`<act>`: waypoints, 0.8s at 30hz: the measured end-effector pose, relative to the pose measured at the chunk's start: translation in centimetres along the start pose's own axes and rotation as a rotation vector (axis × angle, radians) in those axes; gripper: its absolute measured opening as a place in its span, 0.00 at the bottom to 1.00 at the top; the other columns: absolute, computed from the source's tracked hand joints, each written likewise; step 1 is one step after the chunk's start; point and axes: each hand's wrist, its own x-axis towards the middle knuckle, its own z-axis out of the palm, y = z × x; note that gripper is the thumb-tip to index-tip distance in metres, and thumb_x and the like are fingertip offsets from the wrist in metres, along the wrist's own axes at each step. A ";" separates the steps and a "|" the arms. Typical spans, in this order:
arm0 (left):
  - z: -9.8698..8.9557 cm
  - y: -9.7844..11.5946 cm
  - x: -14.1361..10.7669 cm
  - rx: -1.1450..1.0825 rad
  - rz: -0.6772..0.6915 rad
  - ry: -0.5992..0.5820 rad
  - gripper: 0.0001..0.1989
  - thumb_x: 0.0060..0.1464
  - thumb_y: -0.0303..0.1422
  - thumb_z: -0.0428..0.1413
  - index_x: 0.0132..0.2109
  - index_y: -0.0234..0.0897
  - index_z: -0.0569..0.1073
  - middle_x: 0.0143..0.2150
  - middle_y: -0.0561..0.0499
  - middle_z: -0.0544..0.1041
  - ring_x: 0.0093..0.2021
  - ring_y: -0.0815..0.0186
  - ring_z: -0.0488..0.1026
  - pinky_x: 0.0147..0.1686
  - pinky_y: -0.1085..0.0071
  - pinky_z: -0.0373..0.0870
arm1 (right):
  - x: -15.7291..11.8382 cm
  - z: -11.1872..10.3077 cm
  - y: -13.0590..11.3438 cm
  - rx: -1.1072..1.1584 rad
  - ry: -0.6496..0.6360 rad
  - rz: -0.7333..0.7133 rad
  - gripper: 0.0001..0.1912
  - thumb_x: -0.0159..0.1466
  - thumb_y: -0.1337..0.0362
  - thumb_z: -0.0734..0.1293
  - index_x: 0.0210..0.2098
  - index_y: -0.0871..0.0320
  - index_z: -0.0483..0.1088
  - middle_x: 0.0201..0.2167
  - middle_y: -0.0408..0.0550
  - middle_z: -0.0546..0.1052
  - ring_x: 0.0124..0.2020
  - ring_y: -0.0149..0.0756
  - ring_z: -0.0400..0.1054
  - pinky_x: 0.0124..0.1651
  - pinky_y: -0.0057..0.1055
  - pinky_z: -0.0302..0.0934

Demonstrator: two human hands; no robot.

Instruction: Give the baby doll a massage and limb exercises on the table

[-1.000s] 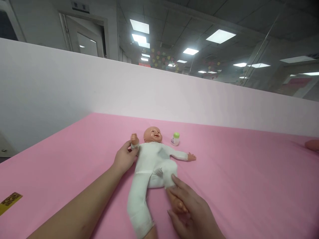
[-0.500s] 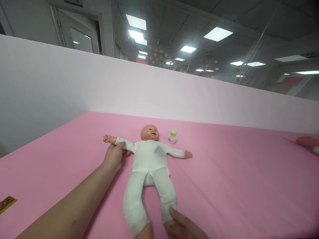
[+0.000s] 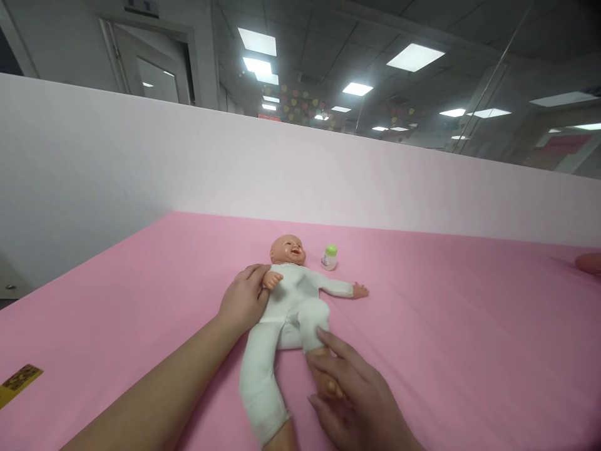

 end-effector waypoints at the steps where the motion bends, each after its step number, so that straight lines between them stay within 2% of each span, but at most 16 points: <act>1: 0.1 0.1 -0.1 0.055 0.040 -0.017 0.25 0.63 0.31 0.54 0.66 0.44 0.74 0.66 0.43 0.73 0.65 0.47 0.69 0.63 0.54 0.66 | 0.7 0.0 -0.1 -0.014 0.007 0.017 0.23 0.61 0.72 0.66 0.55 0.54 0.75 0.66 0.58 0.73 0.62 0.52 0.74 0.59 0.41 0.75; 4: 0.4 0.0 -0.1 0.183 0.112 -0.070 0.27 0.62 0.28 0.53 0.67 0.44 0.74 0.66 0.41 0.72 0.67 0.46 0.66 0.65 0.51 0.64 | 2.6 0.4 -0.2 0.005 0.000 0.062 0.22 0.62 0.73 0.65 0.54 0.54 0.74 0.65 0.57 0.74 0.67 0.50 0.70 0.60 0.41 0.74; 6: 0.5 -0.1 0.0 0.239 0.143 -0.095 0.28 0.62 0.28 0.53 0.67 0.47 0.74 0.66 0.41 0.72 0.67 0.45 0.66 0.65 0.50 0.64 | 3.4 0.9 -0.1 0.046 -0.021 0.083 0.20 0.62 0.74 0.65 0.52 0.53 0.74 0.59 0.54 0.78 0.69 0.48 0.67 0.61 0.40 0.73; 11: 0.7 -0.2 0.0 0.241 0.085 -0.109 0.28 0.62 0.28 0.52 0.67 0.49 0.74 0.65 0.42 0.72 0.64 0.46 0.69 0.61 0.51 0.67 | 3.8 1.9 0.3 0.113 -0.014 0.153 0.19 0.62 0.76 0.64 0.48 0.51 0.73 0.50 0.48 0.81 0.66 0.44 0.70 0.64 0.37 0.70; 14: 0.4 -0.3 0.0 0.101 -0.020 -0.100 0.29 0.61 0.30 0.53 0.67 0.50 0.75 0.66 0.44 0.72 0.63 0.48 0.71 0.58 0.55 0.70 | 3.3 1.7 0.1 0.088 0.026 0.082 0.19 0.63 0.75 0.64 0.50 0.52 0.73 0.48 0.48 0.82 0.68 0.44 0.68 0.67 0.38 0.68; 16: 0.1 -0.4 0.0 -0.028 -0.081 -0.079 0.27 0.61 0.32 0.55 0.66 0.51 0.75 0.65 0.45 0.73 0.62 0.50 0.72 0.57 0.58 0.71 | 2.7 1.4 -0.1 0.045 0.075 0.028 0.21 0.63 0.74 0.64 0.53 0.52 0.72 0.52 0.50 0.82 0.69 0.45 0.67 0.65 0.38 0.70; 18: -0.1 -0.9 0.2 -0.136 -0.153 -0.043 0.23 0.62 0.36 0.55 0.63 0.48 0.77 0.59 0.45 0.77 0.56 0.52 0.76 0.53 0.60 0.72 | 1.9 1.0 -0.3 0.009 0.124 -0.016 0.22 0.63 0.74 0.64 0.54 0.52 0.71 0.56 0.52 0.81 0.68 0.46 0.69 0.61 0.37 0.73; 21: 0.0 -2.2 0.7 -0.282 -0.395 0.043 0.17 0.62 0.41 0.57 0.55 0.42 0.77 0.45 0.45 0.82 0.42 0.54 0.79 0.42 0.62 0.74 | 0.1 0.8 -0.5 0.019 0.146 -0.071 0.23 0.61 0.73 0.67 0.55 0.52 0.71 0.59 0.55 0.79 0.59 0.48 0.77 0.56 0.35 0.76; 24: 0.5 -3.8 1.3 -0.546 -0.645 0.197 0.15 0.57 0.38 0.60 0.50 0.38 0.75 0.39 0.44 0.82 0.36 0.53 0.80 0.37 0.61 0.76 | -2.3 0.8 -0.4 0.110 0.078 -0.023 0.26 0.60 0.71 0.70 0.58 0.50 0.71 0.65 0.57 0.74 0.43 0.42 0.83 0.45 0.29 0.79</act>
